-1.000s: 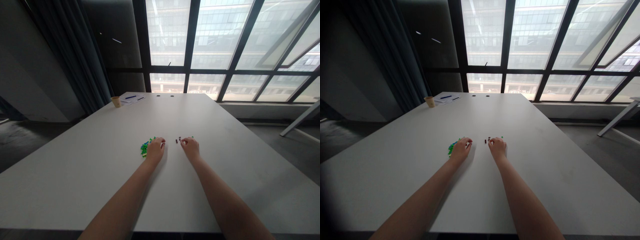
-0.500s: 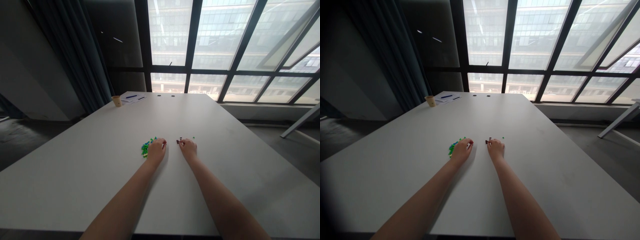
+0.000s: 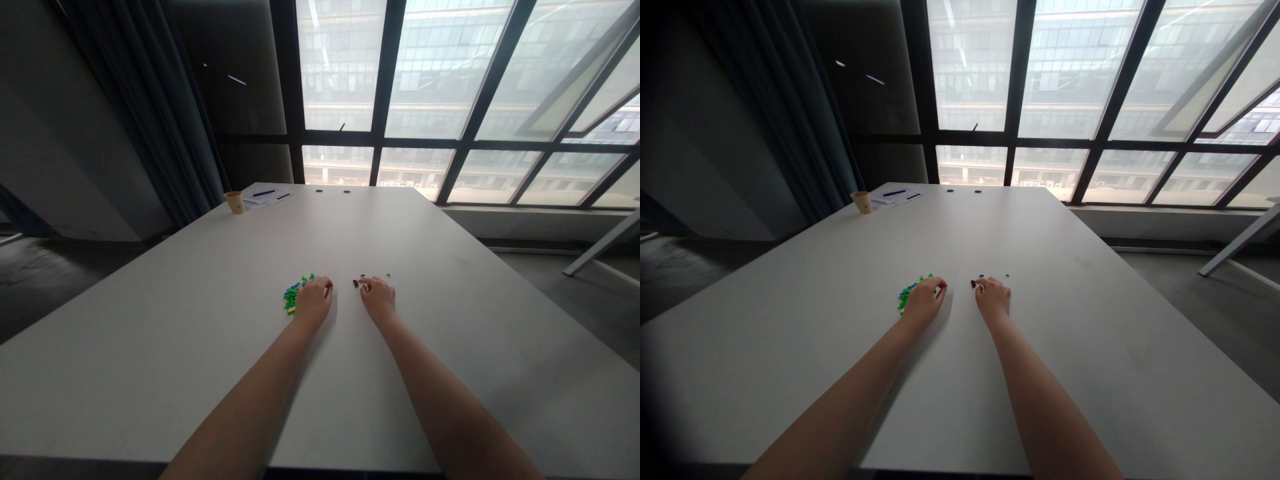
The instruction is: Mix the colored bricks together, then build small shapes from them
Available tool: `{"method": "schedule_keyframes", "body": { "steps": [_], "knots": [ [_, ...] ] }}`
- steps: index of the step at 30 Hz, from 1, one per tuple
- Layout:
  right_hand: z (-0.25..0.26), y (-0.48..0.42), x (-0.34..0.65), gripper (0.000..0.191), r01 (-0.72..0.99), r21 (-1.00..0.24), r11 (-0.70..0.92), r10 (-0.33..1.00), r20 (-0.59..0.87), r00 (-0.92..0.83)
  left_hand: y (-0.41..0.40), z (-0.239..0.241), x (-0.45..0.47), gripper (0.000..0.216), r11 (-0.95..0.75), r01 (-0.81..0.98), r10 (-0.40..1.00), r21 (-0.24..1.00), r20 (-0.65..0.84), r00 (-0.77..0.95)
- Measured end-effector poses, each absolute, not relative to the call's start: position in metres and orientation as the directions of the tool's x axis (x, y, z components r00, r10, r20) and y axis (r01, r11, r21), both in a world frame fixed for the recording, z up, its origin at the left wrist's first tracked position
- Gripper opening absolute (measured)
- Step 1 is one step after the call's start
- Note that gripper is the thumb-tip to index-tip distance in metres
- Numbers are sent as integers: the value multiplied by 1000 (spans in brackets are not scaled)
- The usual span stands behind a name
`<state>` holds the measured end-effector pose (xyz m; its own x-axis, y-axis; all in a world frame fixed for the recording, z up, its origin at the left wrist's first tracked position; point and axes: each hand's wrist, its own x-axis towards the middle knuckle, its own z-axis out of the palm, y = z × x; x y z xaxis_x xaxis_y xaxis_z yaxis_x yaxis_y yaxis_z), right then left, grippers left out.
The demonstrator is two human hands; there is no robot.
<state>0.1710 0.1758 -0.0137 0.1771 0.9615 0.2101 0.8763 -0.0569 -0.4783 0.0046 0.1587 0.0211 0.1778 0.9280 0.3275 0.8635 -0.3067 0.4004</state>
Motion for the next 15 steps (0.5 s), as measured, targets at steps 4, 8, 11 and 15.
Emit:
{"method": "schedule_keyframes", "body": {
  "steps": [4, 8, 11, 15],
  "knots": [
    [-12, 173, 171, 28, 882, -469, -36, 964, 217, 155, 159, 21, 5, 16, -307, 863, 930, 401, 318, 183],
    [-11, 174, 171, 27, 891, -455, 7, 962, 247, 119, 159, 20, 5, 15, -322, 856, 926, 405, 323, 196],
    [-12, 175, 171, 25, 890, -455, 12, 961, 252, 116, 159, 19, 5, 15, -327, 849, 926, 416, 321, 199],
    [-13, 178, 170, 29, 900, -436, 27, 966, 242, 88, 160, 18, 5, 15, -324, 854, 928, 408, 312, 203]
  ]
}}
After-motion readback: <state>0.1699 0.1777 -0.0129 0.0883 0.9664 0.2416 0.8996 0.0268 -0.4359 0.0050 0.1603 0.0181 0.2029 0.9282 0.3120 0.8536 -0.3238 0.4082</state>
